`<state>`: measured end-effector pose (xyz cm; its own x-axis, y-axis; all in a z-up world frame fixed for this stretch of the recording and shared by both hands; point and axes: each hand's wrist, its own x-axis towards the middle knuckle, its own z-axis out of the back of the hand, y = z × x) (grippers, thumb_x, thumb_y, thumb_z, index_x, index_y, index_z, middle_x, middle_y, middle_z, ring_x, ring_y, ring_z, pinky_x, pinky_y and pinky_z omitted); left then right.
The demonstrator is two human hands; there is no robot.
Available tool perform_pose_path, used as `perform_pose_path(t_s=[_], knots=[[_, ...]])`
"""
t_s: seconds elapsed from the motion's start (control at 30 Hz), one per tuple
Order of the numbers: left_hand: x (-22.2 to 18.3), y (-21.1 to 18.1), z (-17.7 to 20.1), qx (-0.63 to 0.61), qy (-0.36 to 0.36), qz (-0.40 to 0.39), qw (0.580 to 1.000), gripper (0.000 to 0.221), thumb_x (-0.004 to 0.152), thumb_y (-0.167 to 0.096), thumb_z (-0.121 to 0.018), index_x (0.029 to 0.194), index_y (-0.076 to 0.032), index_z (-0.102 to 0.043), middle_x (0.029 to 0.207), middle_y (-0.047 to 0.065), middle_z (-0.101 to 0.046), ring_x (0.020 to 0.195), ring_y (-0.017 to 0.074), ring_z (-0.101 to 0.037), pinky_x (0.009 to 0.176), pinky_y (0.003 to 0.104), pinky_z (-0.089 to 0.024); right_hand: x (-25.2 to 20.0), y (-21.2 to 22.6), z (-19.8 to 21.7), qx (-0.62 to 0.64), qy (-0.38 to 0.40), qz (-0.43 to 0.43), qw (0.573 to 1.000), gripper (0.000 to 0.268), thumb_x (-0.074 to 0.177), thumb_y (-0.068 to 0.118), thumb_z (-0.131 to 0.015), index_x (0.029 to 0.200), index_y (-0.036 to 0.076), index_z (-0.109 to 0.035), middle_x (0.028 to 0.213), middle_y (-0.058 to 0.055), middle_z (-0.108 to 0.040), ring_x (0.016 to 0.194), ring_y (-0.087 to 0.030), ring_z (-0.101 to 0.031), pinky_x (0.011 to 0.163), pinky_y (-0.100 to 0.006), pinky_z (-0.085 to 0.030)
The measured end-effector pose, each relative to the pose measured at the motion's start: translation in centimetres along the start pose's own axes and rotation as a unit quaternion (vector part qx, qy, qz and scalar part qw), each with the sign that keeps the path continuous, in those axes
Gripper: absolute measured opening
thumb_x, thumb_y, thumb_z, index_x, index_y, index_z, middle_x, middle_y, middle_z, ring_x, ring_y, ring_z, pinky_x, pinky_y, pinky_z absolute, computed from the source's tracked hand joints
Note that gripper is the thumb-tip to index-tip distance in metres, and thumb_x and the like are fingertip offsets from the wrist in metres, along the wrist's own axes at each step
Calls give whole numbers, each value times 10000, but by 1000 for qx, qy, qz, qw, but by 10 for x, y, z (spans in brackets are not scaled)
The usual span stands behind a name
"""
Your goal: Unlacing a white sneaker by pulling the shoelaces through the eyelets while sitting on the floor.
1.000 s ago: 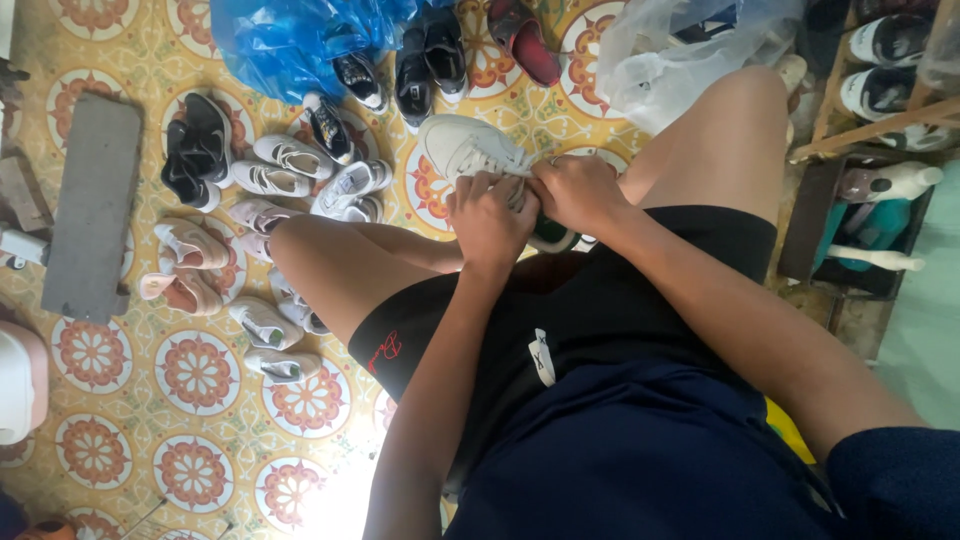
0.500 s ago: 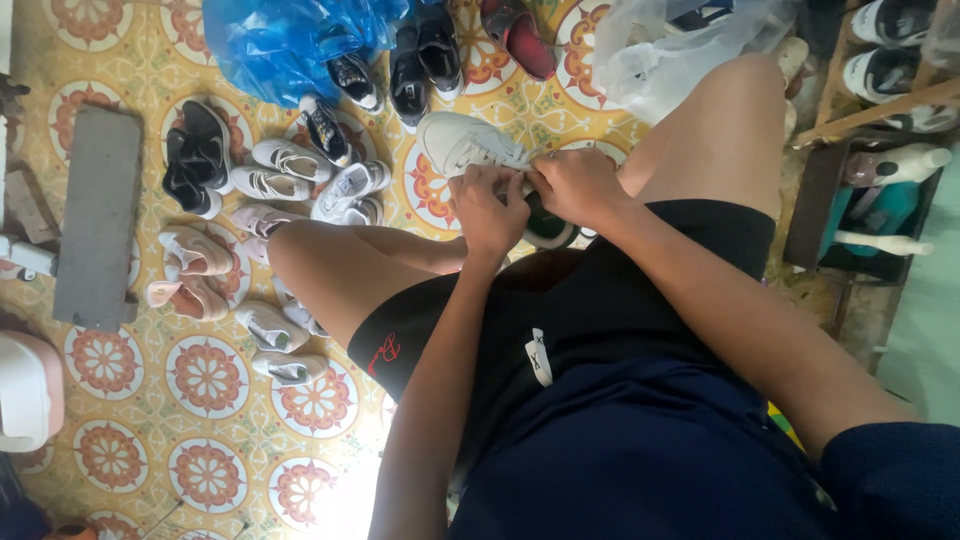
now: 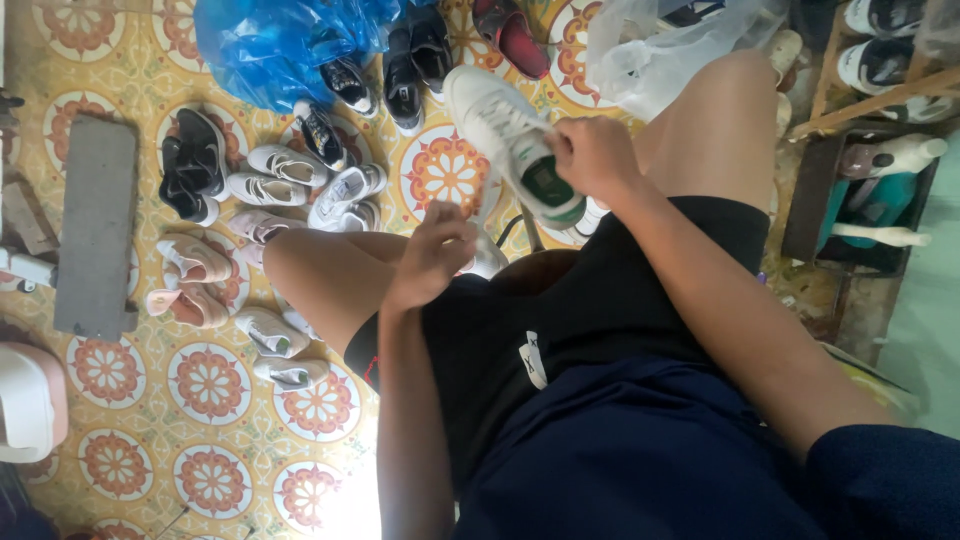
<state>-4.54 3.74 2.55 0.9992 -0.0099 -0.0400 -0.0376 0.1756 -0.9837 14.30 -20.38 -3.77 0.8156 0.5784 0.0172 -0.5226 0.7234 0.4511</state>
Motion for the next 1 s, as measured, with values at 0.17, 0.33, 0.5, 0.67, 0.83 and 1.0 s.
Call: perform_pose_path(t_s=[0.17, 0.33, 0.5, 0.67, 0.83, 1.0], knots=[[-30, -4, 25, -83, -108, 30, 990, 108, 934, -29, -629, 880, -53, -719, 999, 126, -563, 973, 237, -561, 872, 388, -502, 5, -23, 6, -6, -9, -34, 999, 326, 1032, 284, -640, 764, 115, -565, 589, -101, -578, 651, -398, -674, 620, -472, -544], [-22, 30, 13, -30, -130, 107, 985, 268, 935, 0, -579, 1107, -76, -770, 1021, 148, -622, 990, 268, -633, 867, 412, -528, 6, -9, 6, -11, -34, -11, 999, 358, 1055, 249, -643, 740, 111, -542, 562, -88, -570, 591, -360, -658, 595, -420, -541], [8, 14, -29, 144, -228, 99, 958, 186, 950, -116, -678, 1093, -197, -765, 1021, 54, -746, 945, 296, -732, 802, 412, -562, 5, 10, 5, -36, -56, 35, 997, 341, 1031, 217, -647, 725, 123, -531, 553, -76, -554, 590, -340, -669, 575, -418, -535], [49, 23, -66, 298, -306, -44, 903, 193, 822, -149, -781, 1009, -198, -796, 879, 4, -720, 856, 263, -689, 783, 378, -521, -6, 26, -5, -46, -76, 99, 991, 268, 986, 213, -678, 751, 116, -593, 582, -99, -600, 610, -371, -689, 534, -464, -529], [67, 27, -72, 423, -355, -70, 831, 227, 740, -300, -842, 960, -264, -795, 931, -58, -648, 928, 218, -635, 796, 371, -494, -14, 31, -13, -64, -102, 155, 981, 174, 930, 218, -679, 793, 124, -627, 600, -76, -605, 612, -353, -690, 496, -459, -528], [69, 38, -73, 448, -390, -107, 797, 155, 697, -306, -885, 790, -276, -764, 764, -56, -642, 808, 207, -671, 705, 319, -530, -18, 32, -14, -42, -110, 189, 975, 112, 927, 237, -692, 924, 127, -712, 633, -98, -613, 612, -360, -686, 493, -457, -543]])
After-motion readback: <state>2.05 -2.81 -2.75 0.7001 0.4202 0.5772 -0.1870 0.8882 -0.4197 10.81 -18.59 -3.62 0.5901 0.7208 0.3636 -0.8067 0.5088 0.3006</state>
